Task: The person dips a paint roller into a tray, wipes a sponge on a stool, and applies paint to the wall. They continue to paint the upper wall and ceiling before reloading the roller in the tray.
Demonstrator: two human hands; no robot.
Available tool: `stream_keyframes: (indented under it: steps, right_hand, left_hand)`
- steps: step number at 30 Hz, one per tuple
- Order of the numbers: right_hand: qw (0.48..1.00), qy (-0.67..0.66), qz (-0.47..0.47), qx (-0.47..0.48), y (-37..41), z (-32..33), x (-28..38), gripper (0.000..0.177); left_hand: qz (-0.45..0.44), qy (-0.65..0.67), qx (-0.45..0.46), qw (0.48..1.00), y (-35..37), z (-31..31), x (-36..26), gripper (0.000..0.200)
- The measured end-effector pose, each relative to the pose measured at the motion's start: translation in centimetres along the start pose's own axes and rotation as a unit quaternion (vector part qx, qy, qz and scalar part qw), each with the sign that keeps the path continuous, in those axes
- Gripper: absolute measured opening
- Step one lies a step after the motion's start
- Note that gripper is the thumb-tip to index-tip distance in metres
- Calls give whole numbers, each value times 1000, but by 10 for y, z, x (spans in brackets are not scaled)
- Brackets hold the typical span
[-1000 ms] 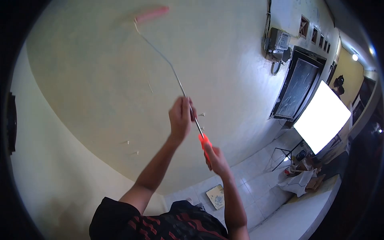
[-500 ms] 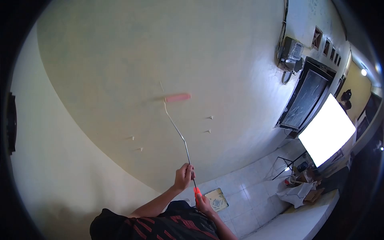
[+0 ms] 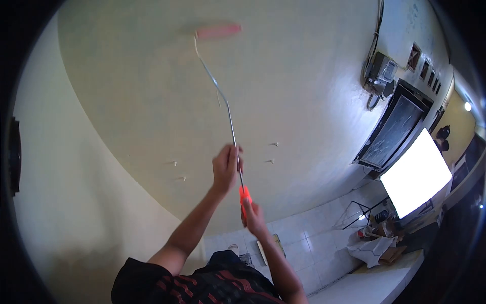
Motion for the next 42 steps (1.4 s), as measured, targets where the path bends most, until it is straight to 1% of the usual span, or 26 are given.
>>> stream_keyframes:
  steps: [2,4,6,7,9,10,11,13,15,17,18,19,21,22,24,26,29,30,31,32,35,36,37,39,41,42]
  right_hand:
    - [1000,3,-23,16,9,3,-70,58]
    - [999,2,-49,15,23,15,-148,57]
    - [994,11,-106,3,44,29,-222,61]
    - [994,12,-106,4,55,28,-236,61]
    - [991,-22,-135,-2,67,23,-250,60]
    - [990,-22,-136,-1,65,21,-247,60]
    - [993,-37,-115,18,58,15,-240,58]
    - [995,-42,-75,46,41,1,-199,56]
    - [995,-56,-62,50,22,-19,-126,59]
    - [997,-34,-34,52,15,-35,-36,63]
    - [998,-35,-27,54,10,-38,-3,64]
    - [998,-35,-19,57,7,-40,24,66]
    - [998,-26,-10,57,11,-43,63,66]
    - [998,-17,-4,60,12,-44,72,66]
    - [998,-19,-9,58,14,-35,50,63]
    - [998,-16,-42,34,18,-15,-8,60]
    - [995,20,-96,0,45,39,-144,59]
    - [992,28,-120,-10,64,51,-182,58]
    - [990,24,-141,-15,87,54,-207,58]
    - [986,20,-162,-20,102,55,-220,59]
    - [985,-5,-169,-21,105,51,-225,60]
    - [989,13,-144,-21,95,49,-209,60]
    - [992,31,-118,-20,76,45,-179,60]
    - [996,-21,-87,-16,49,31,-108,57]
    - [998,11,-46,-28,40,22,-17,59]
    - [999,9,-34,-18,37,23,14,60]
  left_hand:
    - [56,-28,13,998,59,6,51,31]
    - [88,-75,55,992,124,10,92,30]
    - [137,-77,88,984,185,10,131,31]
    - [137,-77,86,984,200,12,133,31]
    - [178,-38,77,980,213,12,134,33]
    - [179,-38,76,980,208,13,130,33]
    - [171,-50,68,982,199,16,126,33]
    - [147,-63,49,986,157,22,100,31]
    - [91,-77,34,992,96,22,57,29]
    - [24,-70,12,997,33,19,13,28]
    - [1,-64,16,998,3,15,-15,29]
    - [-23,-58,19,998,-21,12,-41,31]
    - [-27,-36,20,999,-45,6,-64,30]
    - [-27,-16,18,999,-49,5,-69,30]
    - [-21,-24,17,999,-30,2,-45,29]
    - [3,-74,27,997,14,1,-4,29]
    - [84,-63,80,991,127,-9,79,29]
    - [133,-55,95,985,166,-11,99,32]
    - [166,-30,99,981,204,-13,117,31]
    - [198,-4,103,975,225,-15,130,30]
    - [223,30,91,970,218,-13,119,30]
    - [194,10,86,977,197,-11,105,30]
    - [164,-12,80,983,164,-11,90,30]
    - [101,-25,63,993,96,-11,47,30]
    - [44,-18,52,998,31,-17,1,30]
    - [34,5,54,998,4,-21,-20,30]
Point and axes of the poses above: each hand's wrist, its own y-axis away from the middle knuckle, its own z-axis out of the back of the hand, x = y × z, the point moved 10 cm from there along -y, towards the middle knuckle, and after that the axes turned 7 degrees about -z, right-handed, at the moved point
